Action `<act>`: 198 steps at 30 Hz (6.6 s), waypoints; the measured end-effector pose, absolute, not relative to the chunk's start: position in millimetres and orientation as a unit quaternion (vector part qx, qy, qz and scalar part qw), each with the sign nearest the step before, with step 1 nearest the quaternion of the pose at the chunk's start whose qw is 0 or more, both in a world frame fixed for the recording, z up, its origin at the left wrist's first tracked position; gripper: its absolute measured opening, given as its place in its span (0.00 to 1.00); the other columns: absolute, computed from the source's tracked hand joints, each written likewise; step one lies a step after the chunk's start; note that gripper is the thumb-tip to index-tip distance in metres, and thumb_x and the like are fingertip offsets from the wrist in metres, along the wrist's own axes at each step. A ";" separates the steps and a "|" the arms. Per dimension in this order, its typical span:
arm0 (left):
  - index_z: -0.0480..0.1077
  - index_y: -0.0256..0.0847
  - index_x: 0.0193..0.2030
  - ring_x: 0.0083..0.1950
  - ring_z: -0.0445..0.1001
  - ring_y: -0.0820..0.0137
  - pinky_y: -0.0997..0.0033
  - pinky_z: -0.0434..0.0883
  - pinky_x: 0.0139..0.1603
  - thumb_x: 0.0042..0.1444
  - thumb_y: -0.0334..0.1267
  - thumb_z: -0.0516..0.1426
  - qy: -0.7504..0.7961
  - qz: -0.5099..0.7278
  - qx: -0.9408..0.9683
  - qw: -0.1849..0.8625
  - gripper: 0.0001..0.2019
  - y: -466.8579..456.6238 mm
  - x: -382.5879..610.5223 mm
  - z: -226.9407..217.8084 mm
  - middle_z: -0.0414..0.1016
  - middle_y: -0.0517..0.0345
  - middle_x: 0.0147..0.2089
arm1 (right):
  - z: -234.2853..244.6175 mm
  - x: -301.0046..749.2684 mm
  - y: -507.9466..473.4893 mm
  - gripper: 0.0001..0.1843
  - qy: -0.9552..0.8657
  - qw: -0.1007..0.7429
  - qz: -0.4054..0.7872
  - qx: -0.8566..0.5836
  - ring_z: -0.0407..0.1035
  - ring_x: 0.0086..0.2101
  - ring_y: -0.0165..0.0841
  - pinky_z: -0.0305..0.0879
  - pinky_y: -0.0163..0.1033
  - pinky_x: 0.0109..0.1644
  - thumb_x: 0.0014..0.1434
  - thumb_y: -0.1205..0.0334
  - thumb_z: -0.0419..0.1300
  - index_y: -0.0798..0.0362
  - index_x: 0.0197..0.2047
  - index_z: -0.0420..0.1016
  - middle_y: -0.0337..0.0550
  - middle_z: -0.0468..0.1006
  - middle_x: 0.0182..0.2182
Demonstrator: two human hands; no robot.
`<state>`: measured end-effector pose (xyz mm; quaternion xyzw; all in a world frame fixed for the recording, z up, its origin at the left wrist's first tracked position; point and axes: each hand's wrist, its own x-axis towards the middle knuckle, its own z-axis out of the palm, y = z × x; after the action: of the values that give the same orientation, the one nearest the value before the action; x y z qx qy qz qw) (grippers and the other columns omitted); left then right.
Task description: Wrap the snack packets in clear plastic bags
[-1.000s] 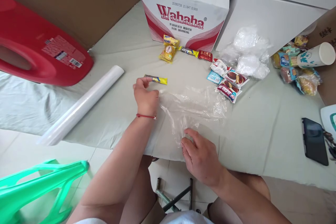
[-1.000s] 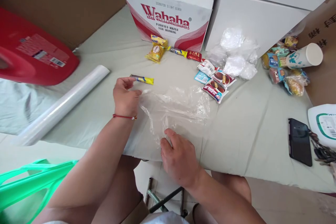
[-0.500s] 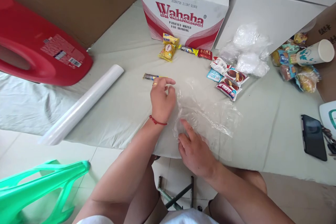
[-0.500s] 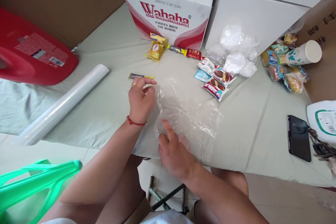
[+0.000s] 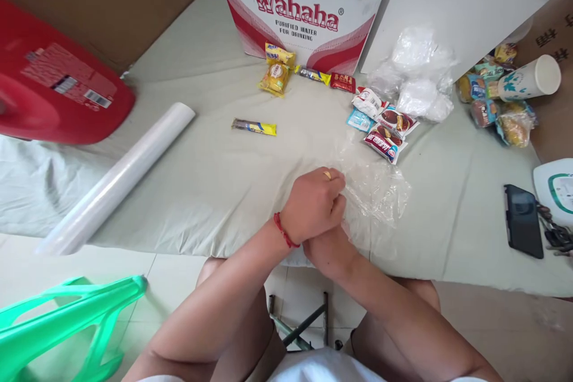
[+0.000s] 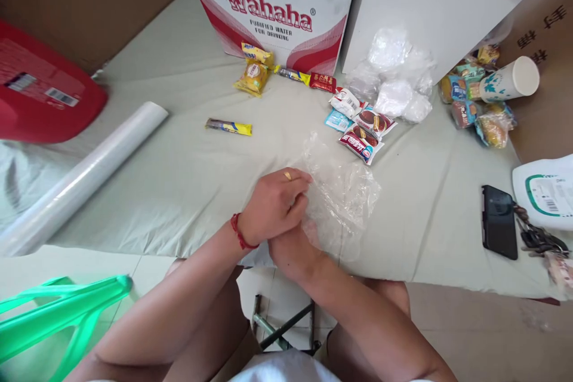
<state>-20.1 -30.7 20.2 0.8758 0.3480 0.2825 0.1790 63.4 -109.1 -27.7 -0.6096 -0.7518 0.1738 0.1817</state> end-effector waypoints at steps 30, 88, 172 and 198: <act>0.77 0.36 0.52 0.75 0.60 0.46 0.40 0.63 0.70 0.58 0.24 0.51 0.586 0.170 0.784 0.114 0.19 26.5 -37.2 -26.0 0.72 0.38 0.67 | 1.3 69.2 -147.0 0.18 -0.869 0.277 0.025 -0.408 0.69 0.45 0.37 0.70 0.46 0.51 0.68 0.67 0.58 0.45 0.59 0.74 0.46 0.80 0.50; 0.74 0.40 0.36 0.42 0.77 0.67 0.66 0.73 0.48 0.63 0.37 0.52 0.553 0.468 0.560 0.403 0.10 10.8 -26.1 -10.9 0.79 0.55 0.37 | -2.1 133.6 -69.5 0.14 -0.747 0.380 0.058 -0.543 0.75 0.51 0.42 0.74 0.51 0.57 0.72 0.65 0.53 0.51 0.51 0.80 0.47 0.85 0.43; 0.66 0.42 0.71 0.78 0.57 0.61 0.44 0.54 0.78 0.73 0.35 0.42 0.512 0.147 0.833 0.149 0.24 38.3 -75.3 -28.2 0.61 0.49 0.77 | 16.8 122.8 -3.1 0.18 -0.783 0.204 0.179 -0.559 0.73 0.52 0.45 0.71 0.56 0.60 0.70 0.54 0.55 0.50 0.54 0.82 0.52 0.81 0.51; 0.63 0.41 0.73 0.79 0.56 0.61 0.45 0.53 0.78 0.73 0.41 0.44 0.515 0.134 0.836 0.133 0.25 38.3 -75.5 -29.0 0.58 0.51 0.78 | 2.0 129.6 -39.3 0.15 -0.738 0.275 0.227 -0.573 0.73 0.46 0.39 0.74 0.47 0.50 0.69 0.60 0.58 0.47 0.56 0.79 0.49 0.75 0.47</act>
<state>-75.5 38.3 -29.0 0.8361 0.5150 0.1343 0.1329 129.6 -39.3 2.0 -0.5728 -0.7379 0.2268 0.2755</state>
